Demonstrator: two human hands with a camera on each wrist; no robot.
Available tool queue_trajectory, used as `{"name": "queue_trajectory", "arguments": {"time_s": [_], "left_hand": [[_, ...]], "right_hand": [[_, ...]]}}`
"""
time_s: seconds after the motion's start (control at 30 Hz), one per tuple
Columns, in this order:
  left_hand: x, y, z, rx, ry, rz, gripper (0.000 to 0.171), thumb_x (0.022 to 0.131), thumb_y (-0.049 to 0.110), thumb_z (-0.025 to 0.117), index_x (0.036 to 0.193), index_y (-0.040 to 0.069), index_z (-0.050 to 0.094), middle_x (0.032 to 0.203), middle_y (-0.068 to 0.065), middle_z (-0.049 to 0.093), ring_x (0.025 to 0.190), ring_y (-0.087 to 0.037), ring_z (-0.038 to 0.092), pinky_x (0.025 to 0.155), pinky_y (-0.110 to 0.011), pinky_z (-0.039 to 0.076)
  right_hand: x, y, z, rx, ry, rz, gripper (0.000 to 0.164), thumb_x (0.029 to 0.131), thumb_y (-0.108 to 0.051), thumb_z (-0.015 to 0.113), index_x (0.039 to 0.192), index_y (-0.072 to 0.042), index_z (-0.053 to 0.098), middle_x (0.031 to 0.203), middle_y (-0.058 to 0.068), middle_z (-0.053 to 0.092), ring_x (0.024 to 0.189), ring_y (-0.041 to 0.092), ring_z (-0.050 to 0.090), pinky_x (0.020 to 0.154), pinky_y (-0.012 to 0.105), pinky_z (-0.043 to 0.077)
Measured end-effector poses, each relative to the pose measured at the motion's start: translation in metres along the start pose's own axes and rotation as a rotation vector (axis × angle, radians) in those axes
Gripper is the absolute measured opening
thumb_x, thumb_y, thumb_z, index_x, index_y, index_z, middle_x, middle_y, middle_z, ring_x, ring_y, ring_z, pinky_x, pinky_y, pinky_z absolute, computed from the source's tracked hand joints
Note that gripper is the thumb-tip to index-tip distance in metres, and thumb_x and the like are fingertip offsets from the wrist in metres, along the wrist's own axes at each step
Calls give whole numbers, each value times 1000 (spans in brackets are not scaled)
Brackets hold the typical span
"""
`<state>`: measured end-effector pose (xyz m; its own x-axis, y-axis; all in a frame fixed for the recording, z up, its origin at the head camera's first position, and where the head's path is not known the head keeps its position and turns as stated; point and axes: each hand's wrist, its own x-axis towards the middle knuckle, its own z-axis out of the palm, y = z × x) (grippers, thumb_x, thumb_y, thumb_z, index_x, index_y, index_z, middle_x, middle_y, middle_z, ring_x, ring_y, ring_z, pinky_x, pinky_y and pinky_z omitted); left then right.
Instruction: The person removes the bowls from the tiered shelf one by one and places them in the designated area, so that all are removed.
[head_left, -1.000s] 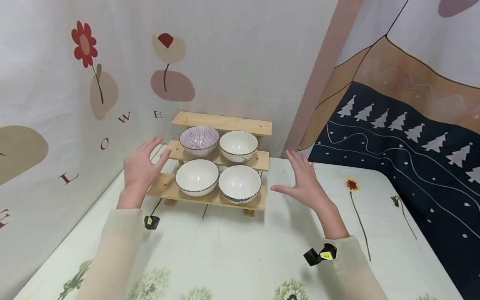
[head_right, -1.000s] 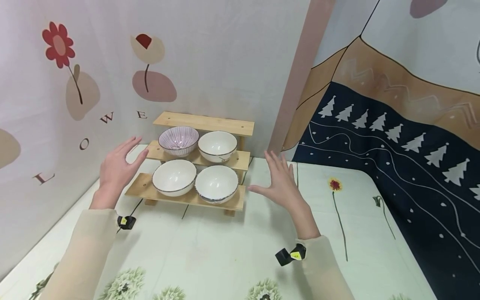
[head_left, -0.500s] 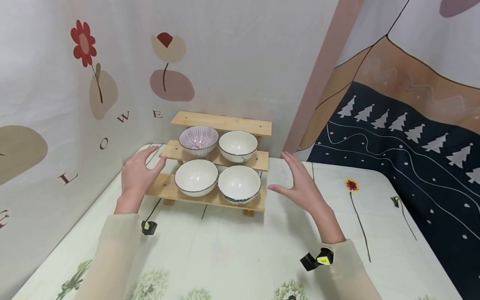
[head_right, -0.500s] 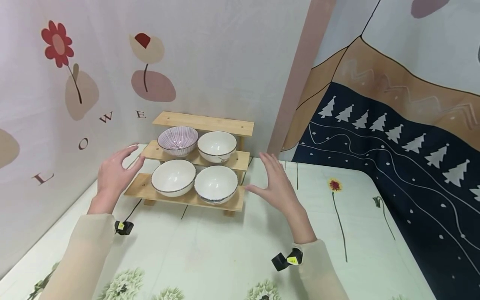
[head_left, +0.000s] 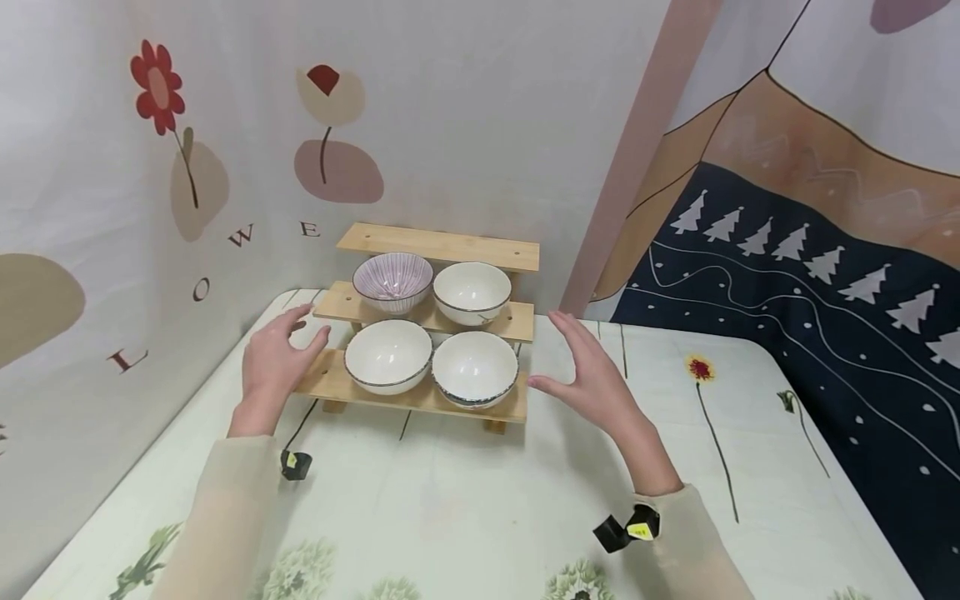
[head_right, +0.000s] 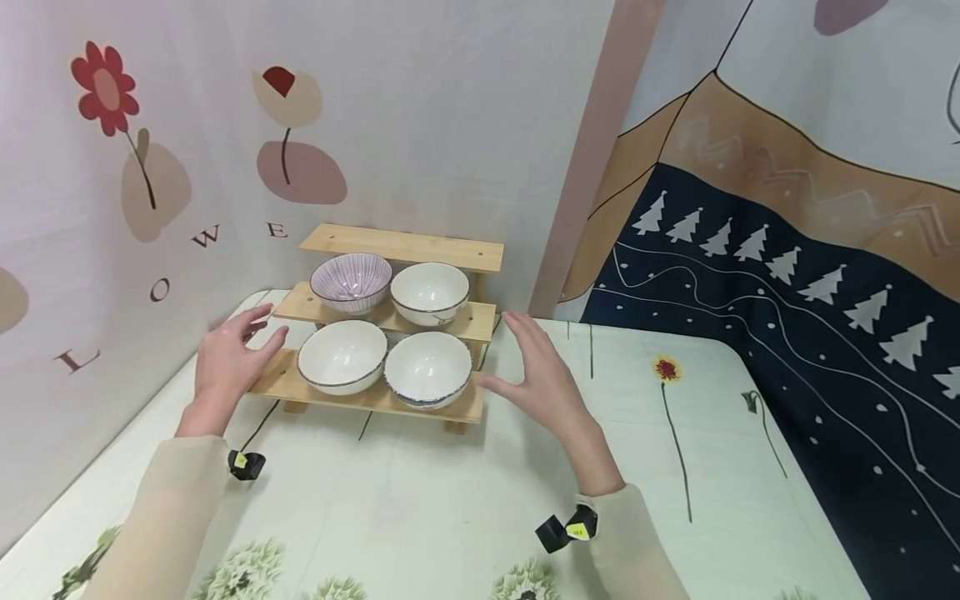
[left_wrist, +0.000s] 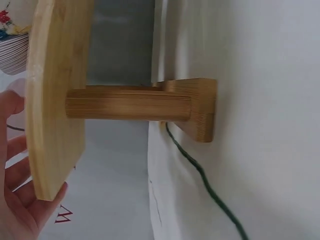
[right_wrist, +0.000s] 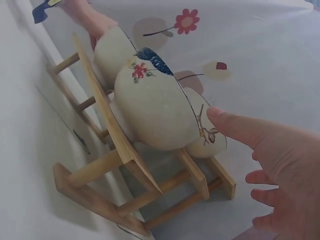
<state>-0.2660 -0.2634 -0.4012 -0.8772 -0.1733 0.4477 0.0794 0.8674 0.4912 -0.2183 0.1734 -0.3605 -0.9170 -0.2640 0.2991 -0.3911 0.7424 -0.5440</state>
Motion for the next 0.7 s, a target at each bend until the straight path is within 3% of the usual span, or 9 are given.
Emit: {"name": "queue_trajectory", "arguments": {"time_s": [0.17,0.5,0.7], "left_hand": [[-2,-1,2,-33,8,-21,56,95,37,62,143,10,52,133,-18,65,111,-45,66,95,-58,51],[-9,-6,4,-31,-90,-78,49,98,44,57,129,7,65,125,-22,68,112,-47,65,95,-59,52],[-12,-9,7,-54,-102,-85,45,97,42,57,123,8,68,121,-21,70,109,-46,67,95,-58,53]], "right_hand": [[-2,-2,3,5,10,-30,95,81,-42,82,157,-16,31,163,9,33,152,29,29,121,56,34],[-3,-6,10,12,4,-66,92,81,-41,82,155,-13,34,161,9,36,150,28,34,121,53,35],[-4,-8,14,15,8,-85,94,80,-42,83,155,-14,34,160,9,38,149,28,35,120,53,36]]}}
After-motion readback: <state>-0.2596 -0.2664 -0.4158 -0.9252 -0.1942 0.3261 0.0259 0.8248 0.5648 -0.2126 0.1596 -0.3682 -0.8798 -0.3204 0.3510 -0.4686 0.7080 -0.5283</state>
